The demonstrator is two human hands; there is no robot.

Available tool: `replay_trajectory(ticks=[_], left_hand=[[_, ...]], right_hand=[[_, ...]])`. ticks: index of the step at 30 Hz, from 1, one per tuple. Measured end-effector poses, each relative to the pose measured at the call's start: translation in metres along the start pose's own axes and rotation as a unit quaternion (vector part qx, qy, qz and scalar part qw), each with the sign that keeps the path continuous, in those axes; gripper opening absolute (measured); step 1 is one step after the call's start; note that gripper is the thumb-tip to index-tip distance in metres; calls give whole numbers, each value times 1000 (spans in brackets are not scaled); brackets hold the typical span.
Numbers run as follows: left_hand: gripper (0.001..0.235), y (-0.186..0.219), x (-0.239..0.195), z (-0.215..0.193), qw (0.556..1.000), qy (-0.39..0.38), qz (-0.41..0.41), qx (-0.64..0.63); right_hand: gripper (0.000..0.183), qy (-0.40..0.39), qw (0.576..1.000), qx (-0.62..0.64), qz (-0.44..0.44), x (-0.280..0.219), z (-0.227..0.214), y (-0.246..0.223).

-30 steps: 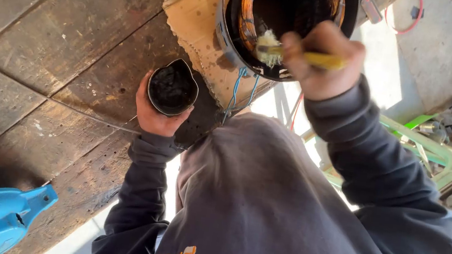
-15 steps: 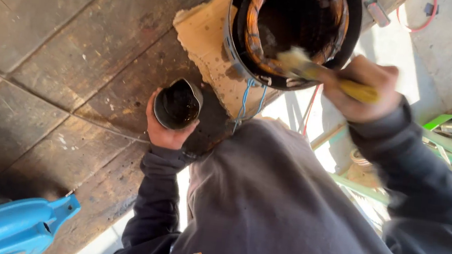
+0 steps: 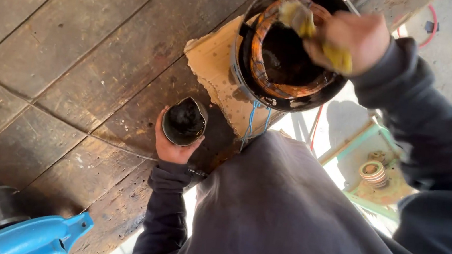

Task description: Applying insulating varnish to the copper coils of an electric motor stator using a brush.

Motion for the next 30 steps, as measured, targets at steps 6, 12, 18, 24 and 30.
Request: replay_trajectory(ticks=[6,12,18,24,30], left_hand=[[112,-10,0,4,994,0,-44,-101],[113,-15,-2,5,994,-13,-73,-80],[115,-18,-5,5,994,-8,-55,-95],[116,-20,-8,5,995,0,-57,-88],[116,-27,-8,5,994,-6,-54,-93]], right_hand=[[7,-57,958,-3,-283,4,2,-31],[11,-180,943,-179,-217,6,23,-30],[13,-299,911,-241,-152,26,35,-31],[22,-338,890,82,294,30,59,17],[27,-99,836,387,377,9,42,26]])
Point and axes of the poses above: each hand's wrist, its own x-axis towards the middle knuckle, its own z-axis out of the palm, y = z × x, the point moved 7 cm from there along x, towards the middle knuckle
